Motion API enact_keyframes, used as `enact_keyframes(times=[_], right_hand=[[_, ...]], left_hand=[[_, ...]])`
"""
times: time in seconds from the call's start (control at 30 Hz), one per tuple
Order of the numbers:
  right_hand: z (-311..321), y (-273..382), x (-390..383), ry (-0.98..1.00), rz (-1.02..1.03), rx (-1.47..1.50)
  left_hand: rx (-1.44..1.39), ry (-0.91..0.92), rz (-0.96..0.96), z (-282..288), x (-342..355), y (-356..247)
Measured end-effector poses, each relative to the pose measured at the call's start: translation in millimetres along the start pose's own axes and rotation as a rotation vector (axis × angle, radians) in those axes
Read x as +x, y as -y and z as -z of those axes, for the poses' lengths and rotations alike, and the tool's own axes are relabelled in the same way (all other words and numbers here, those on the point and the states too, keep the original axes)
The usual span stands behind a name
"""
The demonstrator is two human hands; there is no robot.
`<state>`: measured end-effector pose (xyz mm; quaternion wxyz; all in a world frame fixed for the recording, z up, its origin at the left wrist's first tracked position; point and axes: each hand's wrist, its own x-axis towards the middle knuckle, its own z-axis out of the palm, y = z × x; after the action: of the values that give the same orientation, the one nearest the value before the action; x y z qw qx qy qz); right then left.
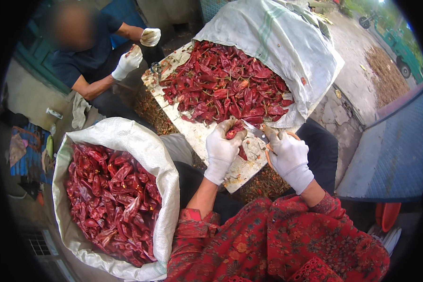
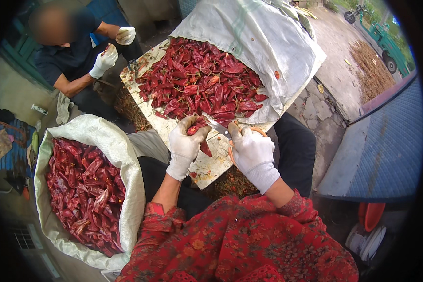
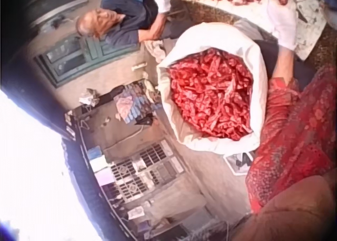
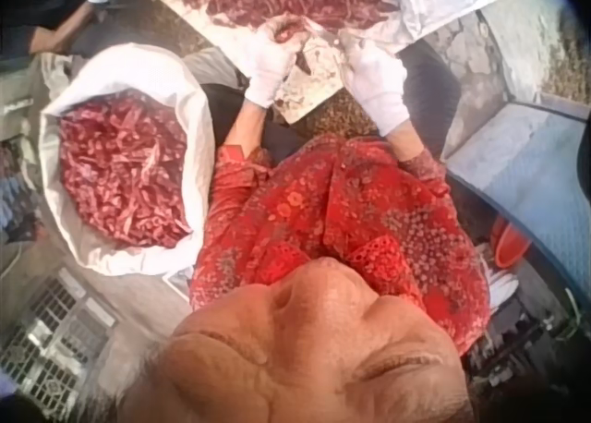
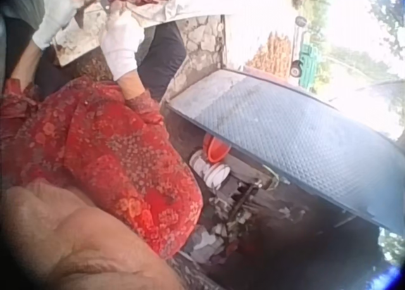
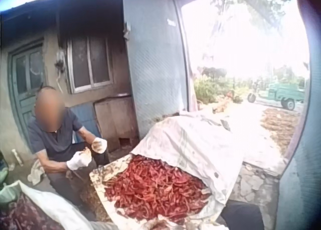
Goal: The person uses shears to cut the stems off dried red peppers and places the trimmed peppers into a large white sack. Another person sits across the table performing the same task.
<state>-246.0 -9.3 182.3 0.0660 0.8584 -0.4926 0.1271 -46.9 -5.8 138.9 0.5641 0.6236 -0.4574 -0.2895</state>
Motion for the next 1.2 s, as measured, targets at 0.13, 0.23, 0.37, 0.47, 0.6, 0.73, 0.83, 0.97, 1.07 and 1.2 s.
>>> enact_keyframes(times=[0.13, 0.23, 0.37, 0.47, 0.6, 0.73, 0.83, 0.97, 1.07, 1.2], right_hand=[[-4, -3, -1, 0.02, -0.027, 0.176], [-31, -13, -13, -0.032, -0.026, 0.61], [-9, -10, -4, 0.478, -0.708, 2.078], [-14, -27, 12, 0.334, -0.5, 1.794], [-14, -26, 4, 0.127, -0.257, 0.999], [-19, -27, -1, 0.173, -0.119, 0.5], [-40, -35, 1, 0.378, -0.01, 0.278], [-77, -32, 5, 0.474, 0.199, 0.247], [-110, -27, 9, 0.442, 0.294, 0.293], [-119, -8, 34, 0.448, 0.27, 0.311]], left_hand=[[-0.607, 0.189, 0.352, -3, 5, 33], [-0.683, 0.315, 0.072, -6, 6, 61], [-0.835, 0.322, 0.325, -12, -9, 17], [-0.818, 0.279, 0.428, -19, -6, 15], [-0.554, 0.233, 0.266, -9, -1, 9], [-0.091, 0.108, 0.044, 21, -4, -37], [-0.116, -0.319, -0.285, 73, -41, -113], [0.299, -1.042, -0.538, 156, -71, -151], [1.449, -1.047, -0.178, 239, -69, -139], [1.555, -1.025, -0.082, 245, -76, -124]])
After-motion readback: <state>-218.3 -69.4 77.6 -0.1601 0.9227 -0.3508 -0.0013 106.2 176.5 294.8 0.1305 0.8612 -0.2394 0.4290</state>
